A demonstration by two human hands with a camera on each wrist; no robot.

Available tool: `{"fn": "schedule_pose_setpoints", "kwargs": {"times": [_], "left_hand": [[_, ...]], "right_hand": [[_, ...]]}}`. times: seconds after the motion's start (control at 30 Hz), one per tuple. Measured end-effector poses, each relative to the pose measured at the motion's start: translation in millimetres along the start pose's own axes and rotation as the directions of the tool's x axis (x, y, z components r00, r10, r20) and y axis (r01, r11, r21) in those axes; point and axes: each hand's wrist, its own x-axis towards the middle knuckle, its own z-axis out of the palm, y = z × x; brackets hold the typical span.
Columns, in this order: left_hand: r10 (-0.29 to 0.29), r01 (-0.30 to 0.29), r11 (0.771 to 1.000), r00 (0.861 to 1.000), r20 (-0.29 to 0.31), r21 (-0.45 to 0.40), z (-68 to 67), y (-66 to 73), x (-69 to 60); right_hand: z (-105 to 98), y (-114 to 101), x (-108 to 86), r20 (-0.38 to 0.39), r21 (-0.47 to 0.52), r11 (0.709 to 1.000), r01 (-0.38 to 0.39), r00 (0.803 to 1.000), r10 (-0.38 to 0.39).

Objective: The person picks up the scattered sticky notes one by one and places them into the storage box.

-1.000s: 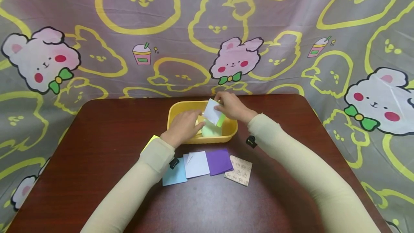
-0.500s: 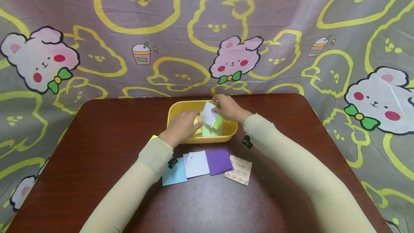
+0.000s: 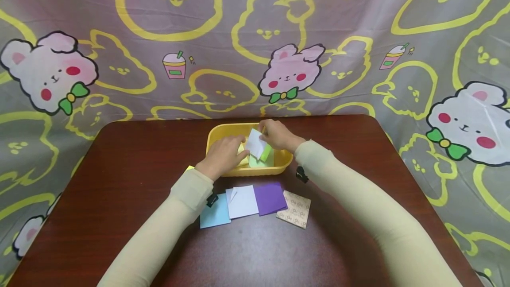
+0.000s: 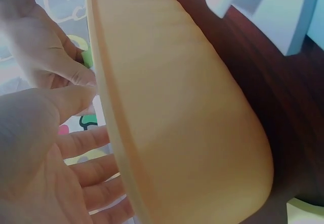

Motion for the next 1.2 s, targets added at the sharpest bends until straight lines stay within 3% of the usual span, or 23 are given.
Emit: {"fn": "schedule_pose_setpoints", "kwargs": {"times": [0.27,0.6,0.93,1.2], "left_hand": [[-0.004,0.004,1.000,1.000,0.013,-0.002,-0.5,1.5,2.1],[-0.004,0.004,1.000,1.000,0.007,0.000,-0.7,-0.3,1.9],[-0.022,0.022,1.000,0.999,0.025,-0.003,0.9,2.7,1.8],[-0.013,0.013,1.000,1.000,0.027,0.007,2.2,2.2,0.9]], "right_hand": [[3.0,2.4,2.8,0.011,-0.035,0.999,-0.007,1.000,0.008],[2.5,7.7,5.9,0.068,-0.070,0.995,-0.068,0.995,0.073],[6.4,14.6,7.6,0.092,-0.107,0.993,-0.050,0.994,0.060],[7.9,17.0,8.1,0.110,-0.143,0.990,0.013,0.994,0.003]]}}
